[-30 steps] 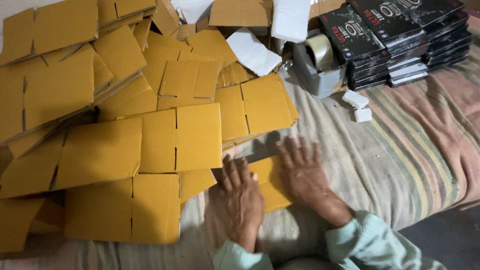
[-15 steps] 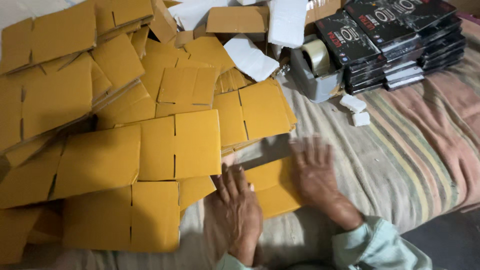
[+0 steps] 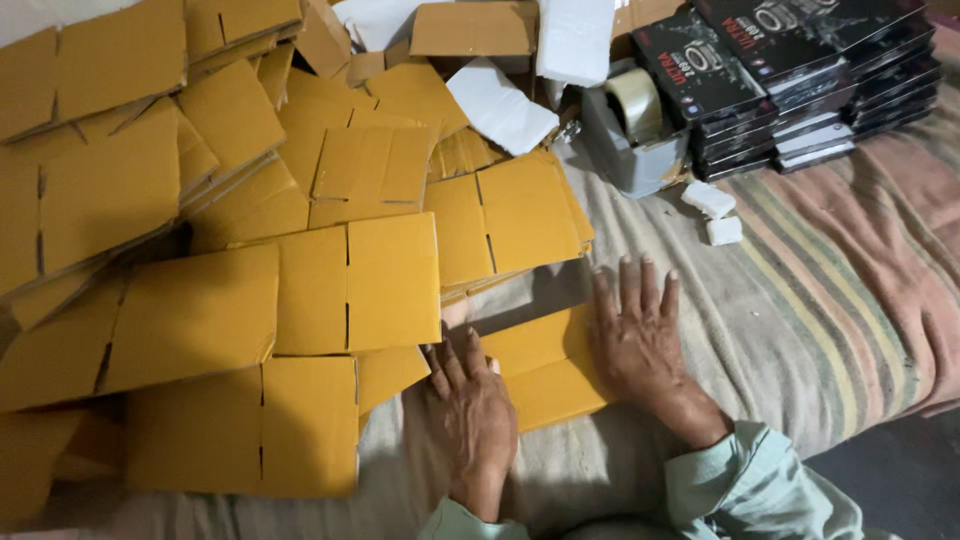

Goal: The person folds flat die-cut cardboard boxes into open cartons on a bed, pressing the creases and sides flat by hand, and stacks each finished box with a pile of folded boxes. The person repeats this folding cycle with one box at a time throughout the episode.

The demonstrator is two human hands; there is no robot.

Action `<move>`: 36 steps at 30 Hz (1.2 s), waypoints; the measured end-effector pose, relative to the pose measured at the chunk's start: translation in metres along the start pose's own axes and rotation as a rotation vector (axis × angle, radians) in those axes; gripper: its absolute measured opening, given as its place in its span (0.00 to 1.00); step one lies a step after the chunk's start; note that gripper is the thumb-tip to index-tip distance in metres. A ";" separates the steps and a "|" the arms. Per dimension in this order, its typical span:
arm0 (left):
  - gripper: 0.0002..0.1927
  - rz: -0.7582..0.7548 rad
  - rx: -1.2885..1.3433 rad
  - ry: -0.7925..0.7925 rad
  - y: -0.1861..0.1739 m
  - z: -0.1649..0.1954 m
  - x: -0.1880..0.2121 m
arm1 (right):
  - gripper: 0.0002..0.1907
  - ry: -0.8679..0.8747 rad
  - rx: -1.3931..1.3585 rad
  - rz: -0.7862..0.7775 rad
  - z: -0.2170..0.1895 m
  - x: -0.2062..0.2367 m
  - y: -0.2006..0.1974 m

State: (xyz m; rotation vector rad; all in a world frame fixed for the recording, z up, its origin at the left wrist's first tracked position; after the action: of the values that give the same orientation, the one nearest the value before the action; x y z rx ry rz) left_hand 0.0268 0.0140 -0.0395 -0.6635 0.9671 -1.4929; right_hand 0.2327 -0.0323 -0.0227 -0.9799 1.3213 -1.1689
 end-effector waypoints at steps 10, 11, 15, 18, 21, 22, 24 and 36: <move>0.29 0.052 -0.101 0.095 0.005 0.016 -0.001 | 0.40 -0.128 -0.073 0.000 -0.029 -0.005 0.010; 0.29 0.041 -0.090 0.062 0.002 0.011 -0.001 | 0.40 -0.078 -0.063 0.055 -0.012 0.000 0.006; 0.29 0.058 -0.083 0.001 -0.002 0.009 -0.002 | 0.40 0.010 0.040 -0.002 0.003 0.002 0.004; 0.28 0.028 -0.142 0.067 0.008 0.030 -0.011 | 0.40 -0.134 -0.061 0.136 -0.036 -0.014 0.009; 0.26 0.028 -0.145 0.083 0.008 0.034 -0.011 | 0.39 -0.236 -0.182 0.142 -0.052 -0.017 0.011; 0.25 0.039 -0.136 0.075 0.004 0.030 -0.011 | 0.39 -0.200 -0.161 0.116 -0.048 -0.016 0.010; 0.27 0.088 -0.170 0.089 -0.006 0.016 -0.004 | 0.39 -0.125 -0.118 0.064 -0.028 -0.008 0.008; 0.15 -0.194 -0.146 0.122 0.013 0.034 -0.029 | 0.14 -0.431 -0.301 0.004 -0.042 -0.038 0.020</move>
State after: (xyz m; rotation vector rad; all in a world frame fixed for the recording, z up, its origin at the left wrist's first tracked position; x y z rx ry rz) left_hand 0.0666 0.0355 -0.0300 -0.7967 1.1391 -1.6588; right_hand 0.1956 0.0131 -0.0368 -1.3595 1.1613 -0.7088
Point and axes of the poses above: each hand's wrist, its own x-axis away from the middle knuckle, its own y-axis out of the palm, z = x × y, the point moved 2 cm from there along -x, towards the middle knuckle, and after that the axes turned 13 degrees about -y, right-handed, at the moved point
